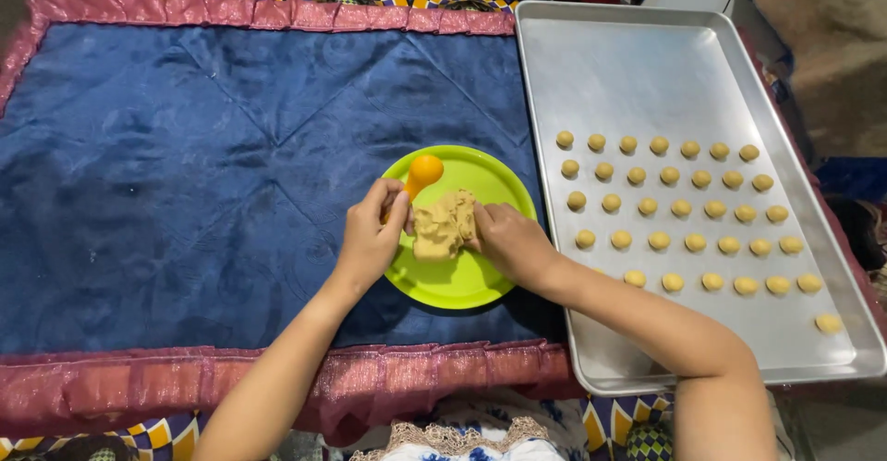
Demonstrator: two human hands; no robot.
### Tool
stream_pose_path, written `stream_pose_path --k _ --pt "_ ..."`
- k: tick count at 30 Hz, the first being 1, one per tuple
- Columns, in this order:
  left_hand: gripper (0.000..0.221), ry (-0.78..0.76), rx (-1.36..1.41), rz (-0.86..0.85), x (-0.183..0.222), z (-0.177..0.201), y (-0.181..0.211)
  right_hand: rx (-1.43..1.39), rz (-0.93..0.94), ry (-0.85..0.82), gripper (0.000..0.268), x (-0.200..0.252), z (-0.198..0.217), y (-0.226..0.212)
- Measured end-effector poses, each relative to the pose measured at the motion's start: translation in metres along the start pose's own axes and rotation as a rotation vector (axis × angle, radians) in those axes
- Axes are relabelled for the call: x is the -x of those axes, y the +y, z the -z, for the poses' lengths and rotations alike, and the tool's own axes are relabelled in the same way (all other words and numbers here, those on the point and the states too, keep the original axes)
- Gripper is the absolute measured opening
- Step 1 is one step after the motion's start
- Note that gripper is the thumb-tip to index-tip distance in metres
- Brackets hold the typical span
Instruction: Forming small balls of dough by hand and arranging them on a baking sheet
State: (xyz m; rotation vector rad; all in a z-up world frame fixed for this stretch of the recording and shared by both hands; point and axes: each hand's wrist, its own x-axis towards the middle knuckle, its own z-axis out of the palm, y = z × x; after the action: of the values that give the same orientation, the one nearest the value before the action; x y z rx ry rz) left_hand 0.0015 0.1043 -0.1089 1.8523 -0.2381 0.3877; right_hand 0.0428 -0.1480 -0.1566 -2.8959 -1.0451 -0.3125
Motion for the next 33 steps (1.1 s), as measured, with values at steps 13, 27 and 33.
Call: stream_pose_path --k 13,27,33 --pt "0.017 -0.055 0.537 0.192 0.001 -0.005 -0.026 0.017 0.081 -0.027 0.033 -0.005 0.002 0.012" --pt "0.015 -0.017 0.679 0.310 0.002 -0.006 -0.023 -0.479 0.069 -0.184 0.012 -0.025 0.085 0.031" --pt "0.016 -0.022 0.674 0.299 0.002 -0.007 -0.022 -0.757 0.041 -0.008 0.022 -0.033 0.088 0.036"
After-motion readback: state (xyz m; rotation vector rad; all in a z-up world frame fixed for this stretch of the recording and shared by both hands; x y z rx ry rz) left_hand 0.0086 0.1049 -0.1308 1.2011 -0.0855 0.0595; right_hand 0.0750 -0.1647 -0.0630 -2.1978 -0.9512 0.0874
